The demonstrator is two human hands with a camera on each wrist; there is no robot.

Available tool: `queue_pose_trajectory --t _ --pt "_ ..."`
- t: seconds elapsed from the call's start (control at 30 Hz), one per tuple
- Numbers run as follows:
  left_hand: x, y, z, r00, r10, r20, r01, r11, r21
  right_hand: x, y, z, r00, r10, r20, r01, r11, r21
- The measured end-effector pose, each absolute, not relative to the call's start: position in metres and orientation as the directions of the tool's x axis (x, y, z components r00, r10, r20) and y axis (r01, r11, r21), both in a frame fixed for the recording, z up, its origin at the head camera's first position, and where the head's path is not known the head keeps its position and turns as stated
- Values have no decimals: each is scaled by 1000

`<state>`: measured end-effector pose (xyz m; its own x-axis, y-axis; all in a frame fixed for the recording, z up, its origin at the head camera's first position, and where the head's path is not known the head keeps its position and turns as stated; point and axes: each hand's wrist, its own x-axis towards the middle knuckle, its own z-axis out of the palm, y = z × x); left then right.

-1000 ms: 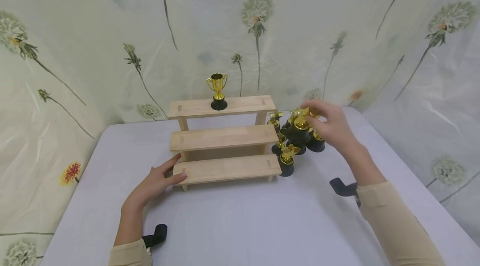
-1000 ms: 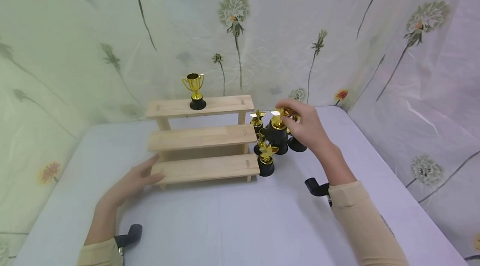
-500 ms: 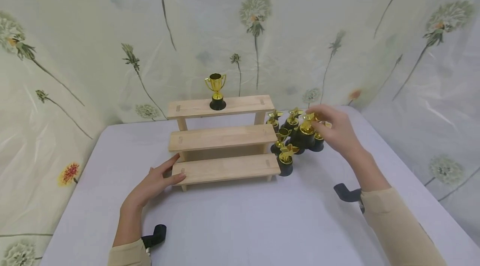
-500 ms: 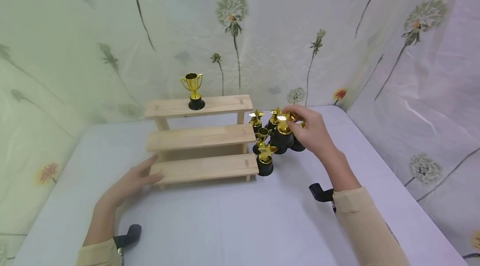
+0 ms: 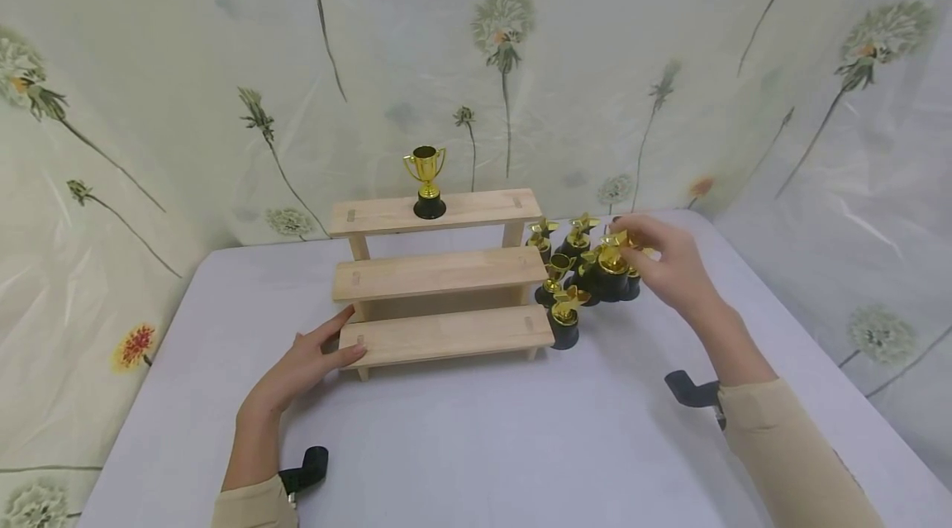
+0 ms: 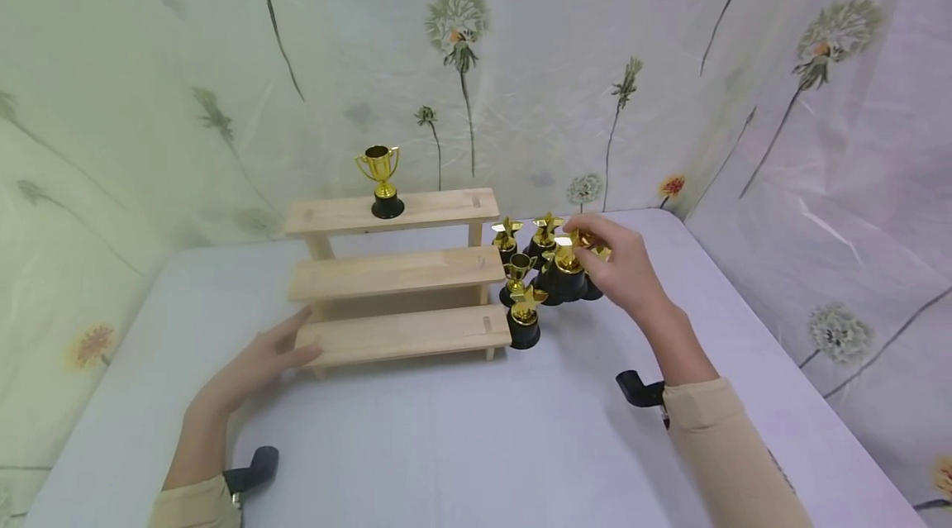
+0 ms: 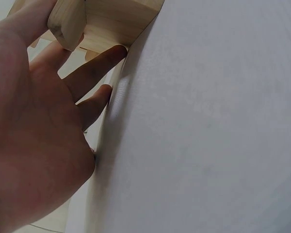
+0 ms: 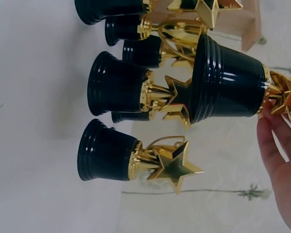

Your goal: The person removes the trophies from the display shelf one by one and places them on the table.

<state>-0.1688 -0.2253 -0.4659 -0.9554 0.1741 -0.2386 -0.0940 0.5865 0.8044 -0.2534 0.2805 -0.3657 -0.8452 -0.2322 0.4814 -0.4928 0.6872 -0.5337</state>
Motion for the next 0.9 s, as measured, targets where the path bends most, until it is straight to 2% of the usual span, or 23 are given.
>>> queue_pose_trajectory --t 0.3,0.9 --pt "-169 -226 -467 -953 172 -248 -104 586 804 -251 285 -382 -901 -217 375 -410 708 -575" --pt "-169 -226 -466 -950 162 -267 -121 596 794 -247 290 -406 -893 -284 349 -443 689 -574"
